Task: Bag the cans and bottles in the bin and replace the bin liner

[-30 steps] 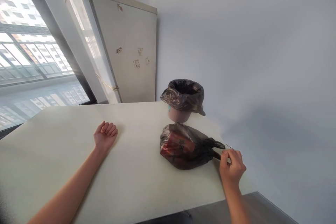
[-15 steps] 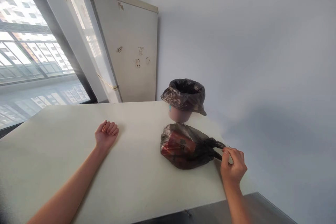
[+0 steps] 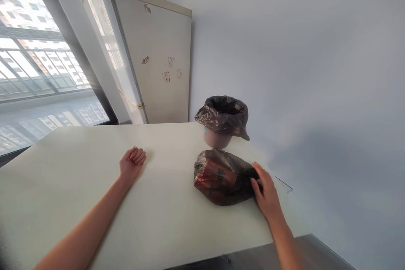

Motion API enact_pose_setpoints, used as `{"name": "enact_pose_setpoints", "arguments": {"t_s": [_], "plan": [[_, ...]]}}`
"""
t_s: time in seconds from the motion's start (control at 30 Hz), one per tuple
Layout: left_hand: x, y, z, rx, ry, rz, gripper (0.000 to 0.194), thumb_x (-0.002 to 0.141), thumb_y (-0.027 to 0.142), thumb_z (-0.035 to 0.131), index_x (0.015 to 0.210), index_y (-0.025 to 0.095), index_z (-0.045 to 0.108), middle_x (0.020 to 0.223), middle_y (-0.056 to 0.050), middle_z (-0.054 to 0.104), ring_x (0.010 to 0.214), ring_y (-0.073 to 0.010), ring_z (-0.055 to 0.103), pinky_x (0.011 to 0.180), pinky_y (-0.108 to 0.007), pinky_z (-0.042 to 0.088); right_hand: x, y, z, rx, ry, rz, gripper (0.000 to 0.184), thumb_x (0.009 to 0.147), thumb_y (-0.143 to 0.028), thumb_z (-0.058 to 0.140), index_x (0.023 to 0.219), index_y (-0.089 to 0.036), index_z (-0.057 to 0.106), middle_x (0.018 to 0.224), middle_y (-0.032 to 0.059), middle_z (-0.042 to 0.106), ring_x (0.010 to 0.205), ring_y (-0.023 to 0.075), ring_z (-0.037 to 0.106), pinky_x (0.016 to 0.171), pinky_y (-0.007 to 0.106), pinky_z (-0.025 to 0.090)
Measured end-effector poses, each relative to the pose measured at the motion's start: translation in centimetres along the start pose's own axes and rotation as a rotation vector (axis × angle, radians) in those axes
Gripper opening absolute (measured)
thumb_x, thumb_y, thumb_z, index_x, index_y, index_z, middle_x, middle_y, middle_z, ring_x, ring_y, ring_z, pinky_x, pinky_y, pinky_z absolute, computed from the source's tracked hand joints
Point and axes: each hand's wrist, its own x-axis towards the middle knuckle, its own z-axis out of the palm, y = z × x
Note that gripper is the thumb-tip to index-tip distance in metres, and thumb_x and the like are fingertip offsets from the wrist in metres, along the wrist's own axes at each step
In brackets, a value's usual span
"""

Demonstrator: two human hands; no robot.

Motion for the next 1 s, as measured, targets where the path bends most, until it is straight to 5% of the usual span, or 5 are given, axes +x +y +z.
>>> {"name": "enact_pose_setpoints", "arguments": {"t_s": [0.27,0.47,0.73,0.87,1.0], "plan": [[-2.9,-2.0,1.3,0.285,0.103,0.332,0.060,0.104,0.041,0.066,0.059,0.020,0.032,0.064,0.002,0.023,0.062,-0.0135,0.022,0.056,-0.030,0.021,-3.4,-9.9,4.0,0.040,-0.134,0.046,0.019,0.102,-0.049,0.059,0.115,-0.035,0.059,0.113,0.0067,0.061,0.091,0.0330,0.076,0.078,0.053,0.069],[-4.2,-2.4,2.2,0.592,-0.270,0.418,0.048,0.105,0.060,0.058,0.082,0.018,0.067,0.075,-0.004,0.058,0.071,-0.0183,0.050,0.069,-0.033,0.042,1.4,-17.9,9.5,0.096,-0.315,0.125,0.032,0.105,-0.057,0.053,0.103,-0.026,0.060,0.101,0.0056,0.059,0.075,0.0244,0.069,0.068,0.043,0.060],[-1.6,-2.2,1.2,1.165,-0.296,0.738,0.019,0.104,0.034,0.066,0.118,0.023,0.073,0.141,-0.013,0.067,0.128,-0.0291,0.063,0.112,-0.050,0.048,10.0,-19.0,18.0,0.488,-0.486,-0.111,0.037,0.108,-0.049,0.043,0.084,-0.024,0.055,0.083,0.0037,0.059,0.078,0.0228,0.060,0.077,0.039,0.052],[-1.3,-3.0,0.9,1.332,-0.049,0.900,0.025,0.108,0.028,0.058,0.115,0.028,0.081,0.117,-0.011,0.068,0.108,-0.0251,0.064,0.096,-0.043,0.053,9.8,-18.3,19.6,0.559,-0.501,-0.281,0.025,0.104,-0.040,0.056,0.118,-0.022,0.065,0.103,0.0080,0.063,0.093,0.0243,0.065,0.088,0.041,0.056],[-2.1,-2.9,1.9,1.402,-0.248,0.884,0.035,0.103,0.037,0.065,0.135,0.021,0.070,0.110,-0.010,0.073,0.101,-0.0256,0.066,0.099,-0.046,0.051,8.8,-17.8,19.9,0.593,-0.558,-0.455,0.030,0.099,-0.028,0.066,0.128,-0.023,0.067,0.119,0.0123,0.064,0.107,0.0259,0.068,0.096,0.041,0.058]]}}
